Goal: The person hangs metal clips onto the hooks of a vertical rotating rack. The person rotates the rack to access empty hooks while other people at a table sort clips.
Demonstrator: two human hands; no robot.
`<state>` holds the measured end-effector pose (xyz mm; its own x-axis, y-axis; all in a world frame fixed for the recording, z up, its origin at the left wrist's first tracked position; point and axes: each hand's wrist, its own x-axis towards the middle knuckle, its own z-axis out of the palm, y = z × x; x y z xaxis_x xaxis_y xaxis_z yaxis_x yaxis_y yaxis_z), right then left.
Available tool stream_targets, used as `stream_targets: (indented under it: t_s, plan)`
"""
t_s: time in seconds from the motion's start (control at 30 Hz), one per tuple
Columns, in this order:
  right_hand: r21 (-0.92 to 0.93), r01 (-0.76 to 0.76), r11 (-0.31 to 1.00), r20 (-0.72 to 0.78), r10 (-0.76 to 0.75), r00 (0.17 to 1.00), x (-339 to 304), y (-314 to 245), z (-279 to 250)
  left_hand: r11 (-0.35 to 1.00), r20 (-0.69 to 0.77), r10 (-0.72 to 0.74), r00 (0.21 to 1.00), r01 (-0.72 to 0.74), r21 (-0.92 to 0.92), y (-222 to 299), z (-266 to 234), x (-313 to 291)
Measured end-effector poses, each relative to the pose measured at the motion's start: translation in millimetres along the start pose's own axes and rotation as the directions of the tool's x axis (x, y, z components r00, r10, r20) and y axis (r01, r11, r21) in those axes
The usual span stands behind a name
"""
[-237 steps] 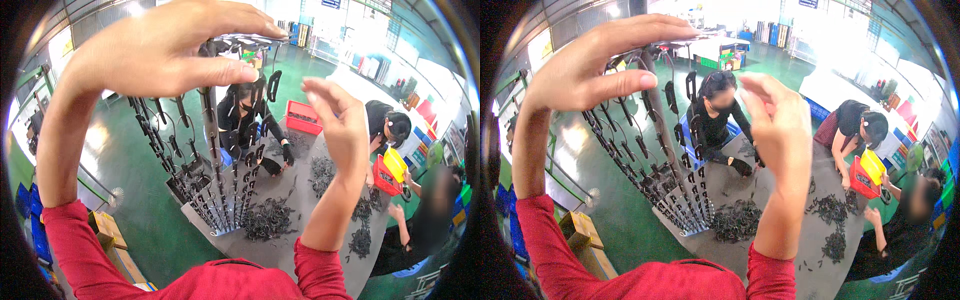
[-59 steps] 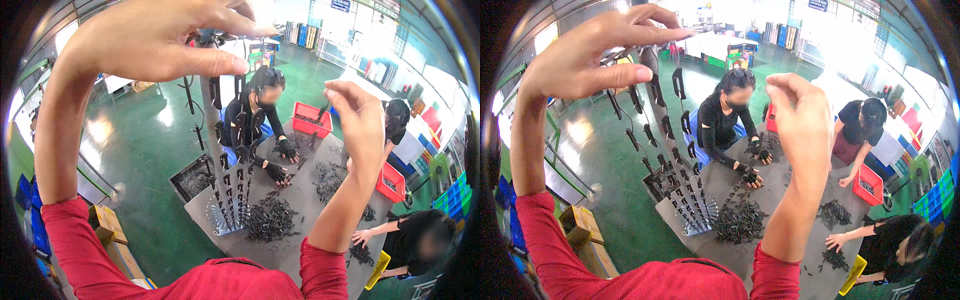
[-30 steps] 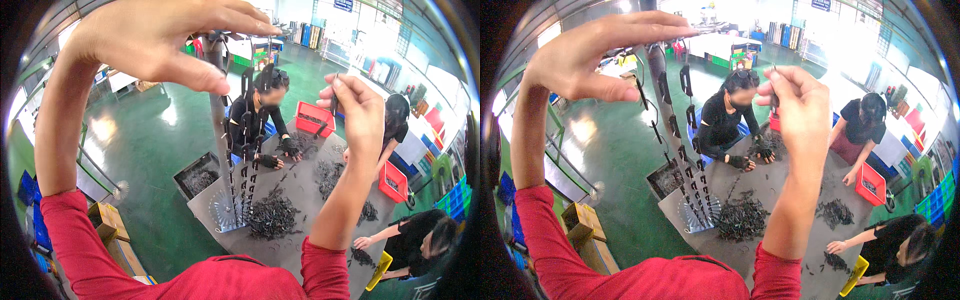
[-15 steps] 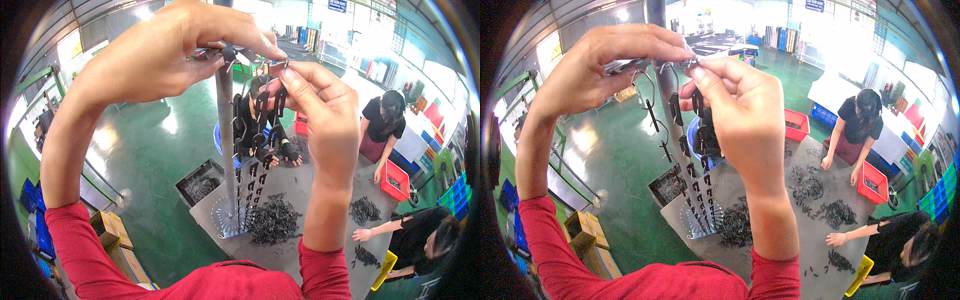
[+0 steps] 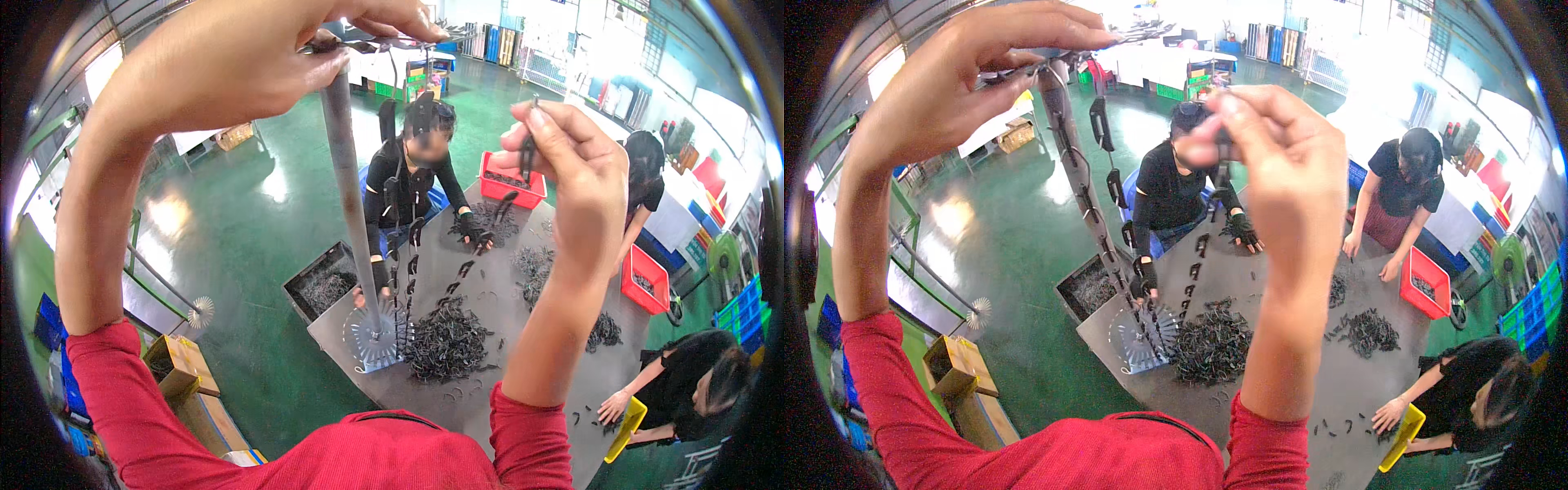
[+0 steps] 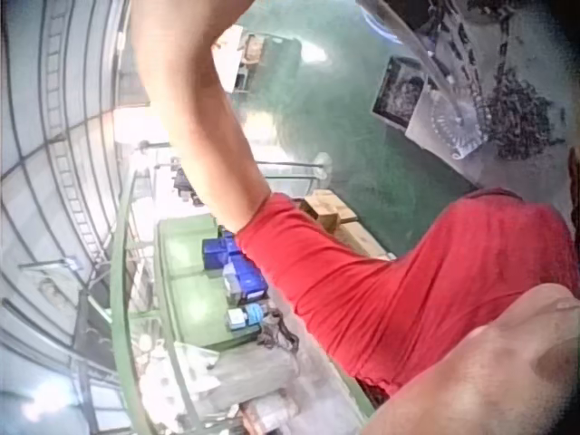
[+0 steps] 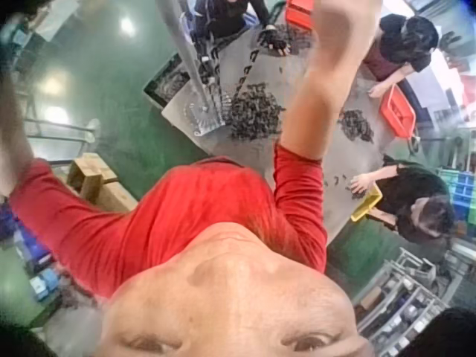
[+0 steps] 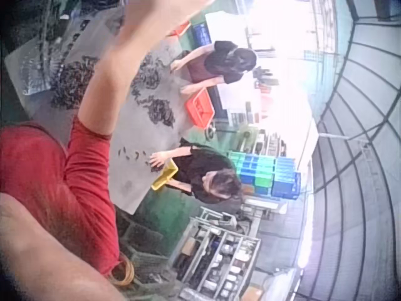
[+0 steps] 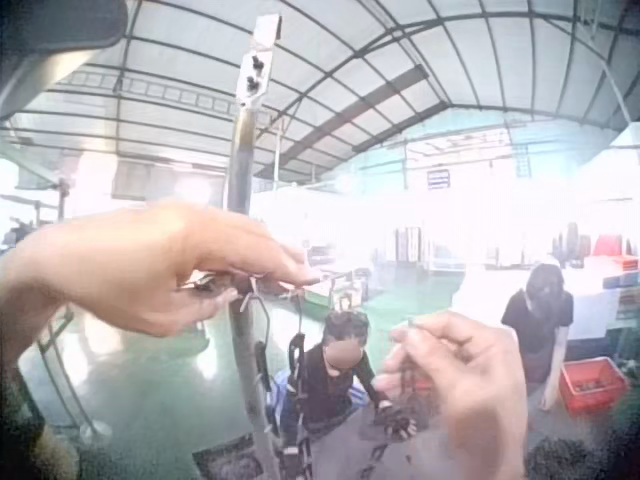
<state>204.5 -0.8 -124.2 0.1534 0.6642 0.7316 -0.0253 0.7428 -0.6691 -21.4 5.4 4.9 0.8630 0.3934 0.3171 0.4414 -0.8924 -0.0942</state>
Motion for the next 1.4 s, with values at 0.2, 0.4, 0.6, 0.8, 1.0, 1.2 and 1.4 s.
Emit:
stream_targets:
  t_s: [0.2,0.4,0.6,0.8,1.0,1.2,1.4]
  plan:
    - [-0.713,0.078,0.697,0.081,-0.028,0.996,6.8,1.3,-8.4,0.996,0.076,-0.076,0.994,0.079,-0.031,24.0,-16.4,-2.7]
    - [0.076,0.01,0.997,0.106,-0.018,0.994,-1.5,-7.5,36.7,0.962,-0.203,-0.055,0.978,-0.003,-0.272,-10.0,13.3,-13.0]
    - [0.156,0.009,0.988,0.072,-0.02,0.997,0.3,-14.5,52.3,0.993,-0.181,0.121,0.976,-0.117,0.029,-4.1,7.1,-13.1]
    - [0.146,0.042,0.988,0.032,-0.047,0.998,-2.1,-14.2,48.6,0.987,-0.161,0.159,0.974,-0.16,0.01,-9.0,6.2,-10.9]
    - [0.031,0.078,0.996,-0.058,-0.076,0.995,-8.9,-13.4,30.7,0.988,-0.127,0.089,0.988,-0.103,-0.115,2.4,7.8,-6.1]
    - [-0.15,-0.107,0.983,-0.118,0.09,0.989,-0.8,-4.9,-17.5,0.976,0.053,-0.184,0.981,0.189,-0.11,26.9,-15.1,-1.4]
    - [-0.675,0.002,0.737,-0.037,-0.037,0.999,4.4,-7.7,-22.7,0.952,-0.038,0.181,0.983,-0.165,0.258,14.3,-1.5,0.7]
